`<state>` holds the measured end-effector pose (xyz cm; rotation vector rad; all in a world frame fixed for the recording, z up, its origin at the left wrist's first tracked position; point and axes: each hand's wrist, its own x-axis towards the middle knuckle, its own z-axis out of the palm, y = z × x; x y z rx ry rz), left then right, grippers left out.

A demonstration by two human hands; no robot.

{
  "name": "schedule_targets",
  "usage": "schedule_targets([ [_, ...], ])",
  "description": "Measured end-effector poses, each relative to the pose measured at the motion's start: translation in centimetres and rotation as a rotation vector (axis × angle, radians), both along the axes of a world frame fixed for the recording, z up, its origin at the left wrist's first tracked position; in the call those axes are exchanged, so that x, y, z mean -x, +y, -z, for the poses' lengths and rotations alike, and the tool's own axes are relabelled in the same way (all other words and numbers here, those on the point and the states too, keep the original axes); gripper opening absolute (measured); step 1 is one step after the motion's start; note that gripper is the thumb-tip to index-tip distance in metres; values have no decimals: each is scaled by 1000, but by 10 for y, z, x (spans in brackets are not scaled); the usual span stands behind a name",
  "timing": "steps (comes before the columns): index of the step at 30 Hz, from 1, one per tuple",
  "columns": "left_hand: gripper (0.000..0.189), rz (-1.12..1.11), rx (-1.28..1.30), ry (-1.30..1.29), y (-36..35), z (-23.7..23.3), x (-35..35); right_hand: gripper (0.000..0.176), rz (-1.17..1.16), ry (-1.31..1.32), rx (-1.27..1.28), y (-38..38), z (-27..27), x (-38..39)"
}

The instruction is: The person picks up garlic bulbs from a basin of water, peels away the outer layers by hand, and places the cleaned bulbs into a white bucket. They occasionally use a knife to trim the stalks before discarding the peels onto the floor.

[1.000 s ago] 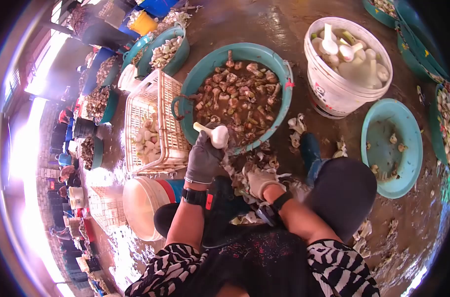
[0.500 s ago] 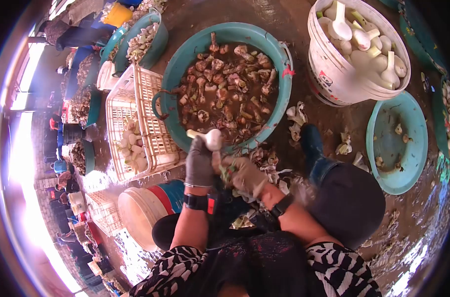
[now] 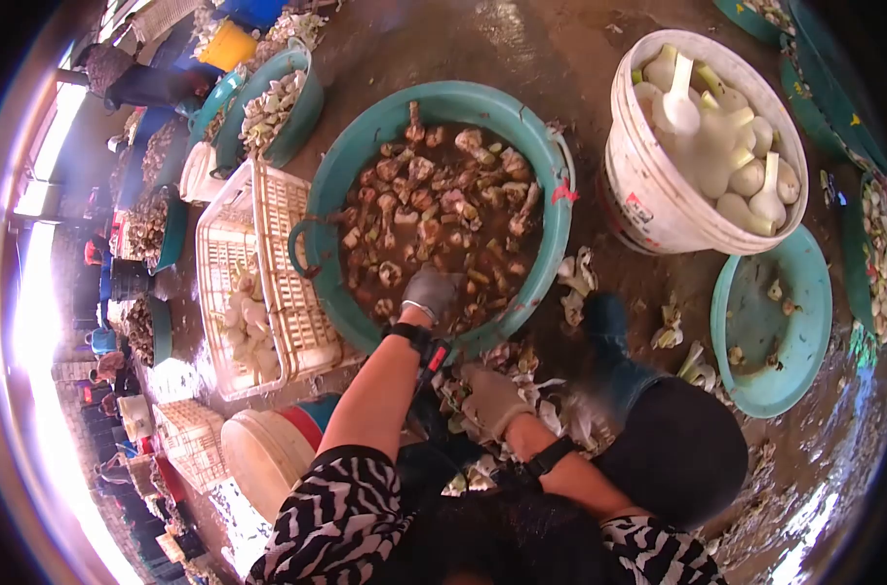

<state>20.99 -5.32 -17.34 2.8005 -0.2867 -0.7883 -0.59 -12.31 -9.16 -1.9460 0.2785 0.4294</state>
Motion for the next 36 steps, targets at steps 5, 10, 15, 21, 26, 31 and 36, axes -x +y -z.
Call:
schedule_targets([
  [5,39,-77,215,-39,26,2,-16,46,179,-87,-107,0,31,-1],
  [10,31,72,292,-127,50,-112,44,47,453,-297,0,-3,-1,-11],
  [15,28,194,393,-1,44,-169,115,42,208,-487,405,-5,-19,-7],
  [21,56,295,628,-134,63,-156,158,18,627,-209,-1068,0,-3,2],
  [26,58,237,617,-266,62,-171,184,16,416,-229,-961,-14,-20,14],
  [31,59,190,643,-253,64,-173,193,14,289,-110,-911,-22,-38,28],
  [36,52,-2,909,-64,74,-155,193,16,296,-18,-1010,-24,-53,37],
])
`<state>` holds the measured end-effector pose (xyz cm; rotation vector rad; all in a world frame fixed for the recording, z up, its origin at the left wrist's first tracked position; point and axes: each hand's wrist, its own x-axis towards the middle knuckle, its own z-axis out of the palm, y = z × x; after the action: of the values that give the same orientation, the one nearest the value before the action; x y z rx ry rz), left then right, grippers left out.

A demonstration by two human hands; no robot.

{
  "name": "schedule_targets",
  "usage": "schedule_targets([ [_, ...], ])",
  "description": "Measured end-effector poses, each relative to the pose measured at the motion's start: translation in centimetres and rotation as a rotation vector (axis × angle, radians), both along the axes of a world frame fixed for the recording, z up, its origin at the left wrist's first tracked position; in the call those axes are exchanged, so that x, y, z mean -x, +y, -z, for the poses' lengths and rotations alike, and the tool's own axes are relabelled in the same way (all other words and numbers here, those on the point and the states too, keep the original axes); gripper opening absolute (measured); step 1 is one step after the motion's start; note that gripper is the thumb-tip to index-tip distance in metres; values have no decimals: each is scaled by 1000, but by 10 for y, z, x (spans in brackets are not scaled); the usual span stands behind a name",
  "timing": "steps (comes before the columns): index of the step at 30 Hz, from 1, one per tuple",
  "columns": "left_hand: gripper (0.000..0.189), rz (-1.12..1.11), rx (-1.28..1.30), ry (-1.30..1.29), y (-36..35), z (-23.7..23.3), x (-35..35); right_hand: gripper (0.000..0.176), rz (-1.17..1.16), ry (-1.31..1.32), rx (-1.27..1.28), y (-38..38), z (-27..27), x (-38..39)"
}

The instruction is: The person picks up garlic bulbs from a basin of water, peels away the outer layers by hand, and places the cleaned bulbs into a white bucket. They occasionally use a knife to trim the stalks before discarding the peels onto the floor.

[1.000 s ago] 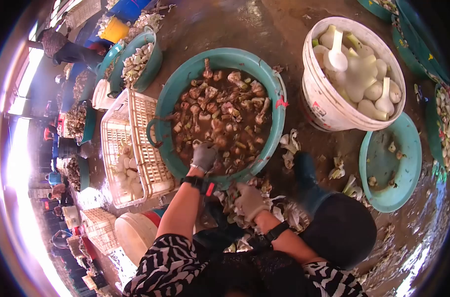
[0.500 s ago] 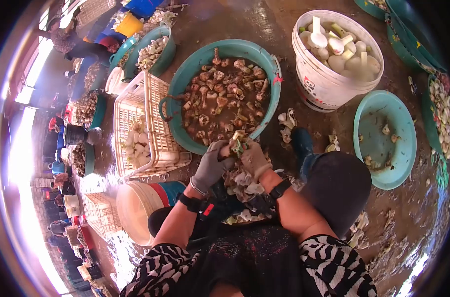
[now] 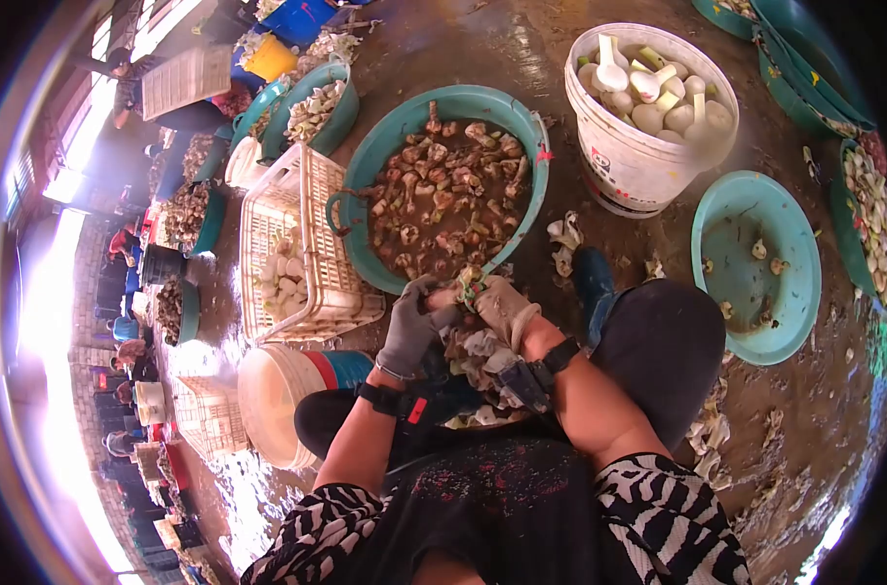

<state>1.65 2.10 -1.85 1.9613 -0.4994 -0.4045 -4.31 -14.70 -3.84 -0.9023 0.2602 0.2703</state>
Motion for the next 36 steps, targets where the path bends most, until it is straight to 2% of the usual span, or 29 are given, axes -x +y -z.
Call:
schedule_targets([
  [3,43,-157,361,524,1,1,5,20,-31,-160,102,8,42,-3],
  [5,40,-341,618,875,-5,18,-2,22,46,-229,132,20,76,-6],
  [6,39,-446,751,1053,-9,19,-3,24,82,-263,147,24,74,-5],
  [9,38,-245,446,856,-5,3,6,23,239,-93,15,24,49,0],
  [10,36,-210,317,547,-19,-12,17,22,171,-121,-70,12,8,6],
  [13,39,-141,257,306,-29,-8,20,21,179,39,-329,15,18,-1],
  [14,38,-134,201,383,-22,-15,19,22,212,49,-281,17,20,-1],
  [17,33,-401,495,833,-18,-5,7,21,225,-124,-74,21,24,2],
  [18,29,-486,609,897,-22,2,3,20,196,-207,72,20,28,3],
  [19,31,-477,385,601,-18,21,-3,19,165,-292,220,18,35,4],
  [21,34,-431,-57,11,-8,61,-11,18,133,-233,218,17,31,7],
  [22,26,-280,22,-117,-17,39,6,18,142,-91,67,18,15,9],
  [23,24,-266,140,60,-20,30,9,18,145,56,-87,19,8,11],
  [25,20,-245,373,417,-20,22,12,16,72,-139,186,19,43,7],
  [26,18,-267,480,574,-14,28,6,15,69,-151,275,20,59,5],
  [27,19,-328,555,594,-15,23,4,15,66,-167,368,18,63,2],
  [28,19,-386,627,613,-18,16,3,15,141,-36,127,17,68,-3],
  [29,19,-447,693,634,-17,12,1,16,118,-27,412,17,74,-2],
  [30,35,-321,706,673,-6,15,-12,17,90,-20,699,15,79,0],
  [31,42,-203,714,638,0,-1,-22,18,56,-13,983,17,74,1],
  [33,45,-259,1019,675,10,-8,-47,21,-168,37,1110,31,73,13],
  [35,47,-298,1127,691,17,-40,-63,21,-456,56,1235,42,83,16],
  [36,47,-371,1111,713,24,-39,-76,22,-503,52,1266,44,81,12],
])
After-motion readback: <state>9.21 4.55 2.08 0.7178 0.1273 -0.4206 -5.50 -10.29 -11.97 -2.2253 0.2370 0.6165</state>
